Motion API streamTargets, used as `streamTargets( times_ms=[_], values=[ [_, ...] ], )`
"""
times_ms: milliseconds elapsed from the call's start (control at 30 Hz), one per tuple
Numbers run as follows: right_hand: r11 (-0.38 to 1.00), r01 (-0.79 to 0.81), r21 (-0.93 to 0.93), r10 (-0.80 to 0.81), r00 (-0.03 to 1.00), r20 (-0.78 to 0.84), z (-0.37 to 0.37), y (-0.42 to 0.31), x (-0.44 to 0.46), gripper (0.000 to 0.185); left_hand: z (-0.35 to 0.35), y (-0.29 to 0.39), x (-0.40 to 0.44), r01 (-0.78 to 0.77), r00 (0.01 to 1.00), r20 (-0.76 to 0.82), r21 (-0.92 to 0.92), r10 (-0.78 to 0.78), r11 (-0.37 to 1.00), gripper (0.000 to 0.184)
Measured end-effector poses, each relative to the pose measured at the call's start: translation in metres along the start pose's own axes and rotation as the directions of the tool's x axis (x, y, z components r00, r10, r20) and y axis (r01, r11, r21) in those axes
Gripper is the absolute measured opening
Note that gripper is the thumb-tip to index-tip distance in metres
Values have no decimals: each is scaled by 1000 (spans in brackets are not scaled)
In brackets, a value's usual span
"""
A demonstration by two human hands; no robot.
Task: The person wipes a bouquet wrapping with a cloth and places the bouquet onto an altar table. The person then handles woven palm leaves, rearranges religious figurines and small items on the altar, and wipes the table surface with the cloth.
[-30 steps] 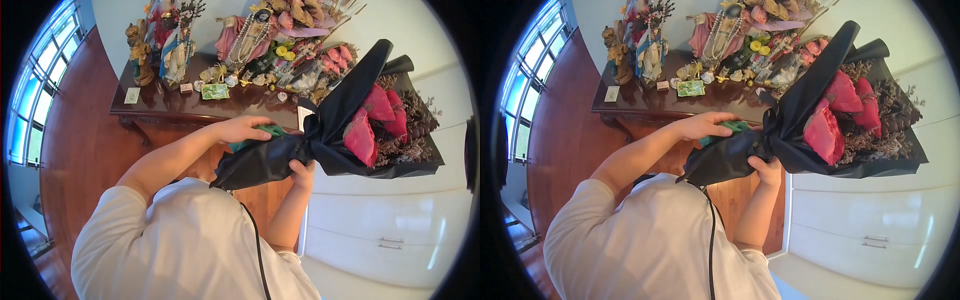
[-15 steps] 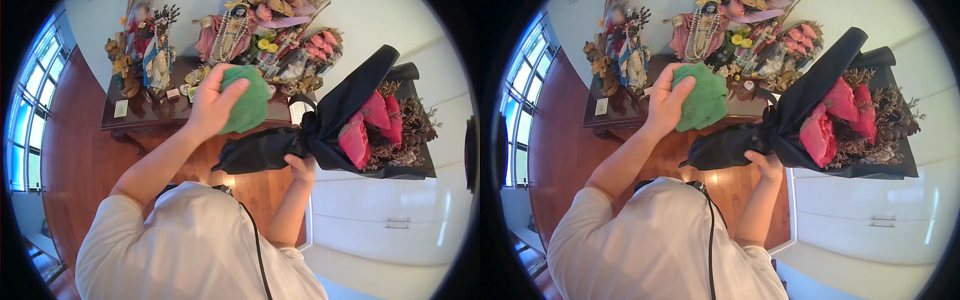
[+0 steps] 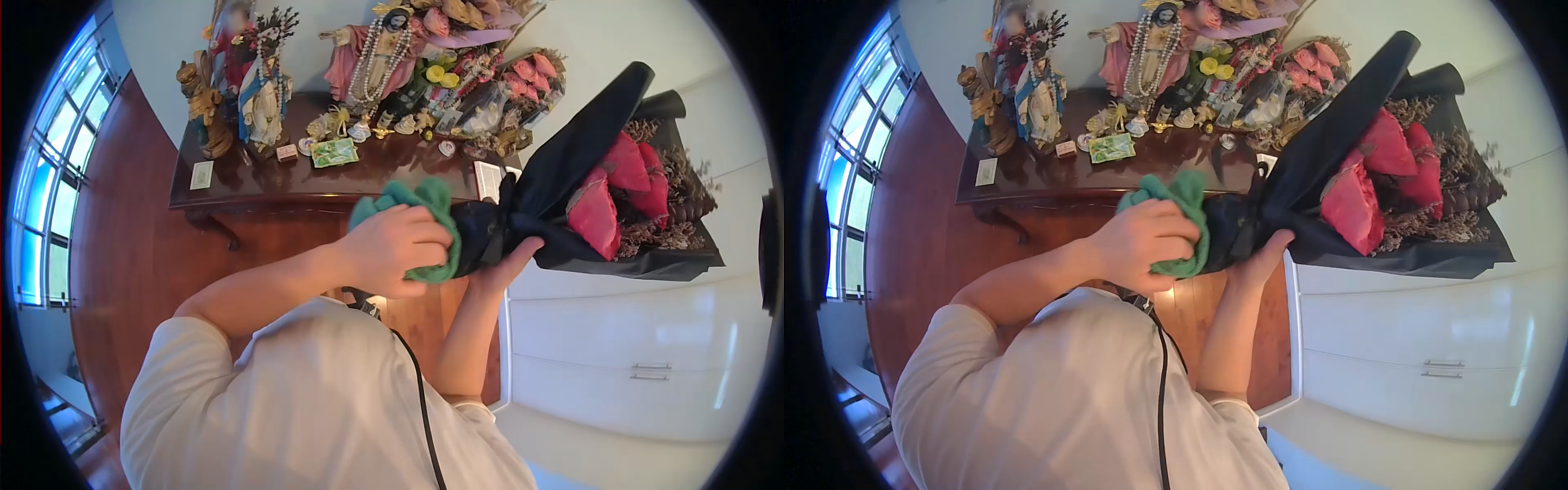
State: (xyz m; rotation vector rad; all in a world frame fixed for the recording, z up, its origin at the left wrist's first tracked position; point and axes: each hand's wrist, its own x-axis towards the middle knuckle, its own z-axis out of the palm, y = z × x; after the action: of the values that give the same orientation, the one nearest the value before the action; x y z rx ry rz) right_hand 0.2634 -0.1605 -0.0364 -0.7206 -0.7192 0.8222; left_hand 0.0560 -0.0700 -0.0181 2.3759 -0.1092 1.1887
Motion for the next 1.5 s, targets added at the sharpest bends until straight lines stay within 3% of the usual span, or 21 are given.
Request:
streamTargets(
  times_ms=[133,200,300,333,400,433,500,533,633,667,700,833,933,1033,1100,1233,1300,1367,1433,1467,1500],
  values=[
    [991,115,-73,-121,988,-93,-19,2,10,99,-14,-14,-35,197,932,317,-32,-177,980,30],
    [982,154,-111,-164,982,-88,-23,0,10,98,-37,-16,-32,586,700,450,84,-555,806,28],
    [968,160,-192,-175,982,-66,-18,-5,9,96,-59,-27,-32,727,672,278,-71,-686,683,30],
    [976,155,-153,-166,984,-65,-7,-9,10,94,-62,-26,-27,728,672,276,-73,-688,682,30],
    [983,147,-114,-154,987,-53,1,-12,12,92,-63,-19,-14,639,609,47,-622,-792,454,31],
    [989,125,-74,-128,991,-41,3,-11,13,92,-63,-15,-7,636,607,38,-622,-794,456,31],
    [995,97,-38,-98,995,-18,5,-12,14,91,-58,-3,14,239,697,-109,-897,-708,373,44],
    [996,91,-22,-91,995,-27,5,-11,14,90,-55,5,22,232,696,-120,-896,-708,379,44],
    [997,79,3,-79,996,-36,10,-8,11,89,-38,22,44,188,796,-184,-831,-576,524,53],
    [997,76,9,-75,996,-46,13,-6,9,89,-28,19,49,208,873,-277,-534,-402,820,58],
    [997,71,10,-71,997,-42,14,-3,7,89,-19,15,50,167,937,-283,-146,-203,975,62],
    [997,72,28,-68,990,-123,7,5,5,90,10,14,41,195,973,-116,-67,-201,979,68],
    [992,103,-71,-97,992,75,0,-1,6,88,0,10,28,195,980,-30,-65,-198,979,65],
    [995,75,-69,-79,995,-56,-11,-2,9,86,-19,2,11,264,956,170,-135,-240,955,58],
    [975,166,-147,-185,975,-126,-3,-5,14,84,-34,-12,2,415,663,664,58,-346,908,52],
    [932,186,-311,-241,959,-151,-11,-9,21,83,-57,-20,2,494,595,664,142,-453,858,51],
    [916,189,-353,-255,955,-153,-15,-12,20,83,-69,-13,14,449,794,481,-50,-372,892,50],
    [952,184,-246,-214,971,-103,-14,-16,19,84,-76,-2,29,440,832,422,-109,-359,891,51],
    [951,203,-235,-214,976,-25,-7,-20,16,80,-72,10,41,215,976,15,-246,-218,945,53],
    [949,228,-220,-223,974,49,-4,-22,14,75,-64,15,46,218,975,11,-244,-222,945,53],
    [949,226,-218,-220,974,53,-10,-19,12,75,-54,23,51,107,975,-171,-201,-142,974,54]
  ],
)
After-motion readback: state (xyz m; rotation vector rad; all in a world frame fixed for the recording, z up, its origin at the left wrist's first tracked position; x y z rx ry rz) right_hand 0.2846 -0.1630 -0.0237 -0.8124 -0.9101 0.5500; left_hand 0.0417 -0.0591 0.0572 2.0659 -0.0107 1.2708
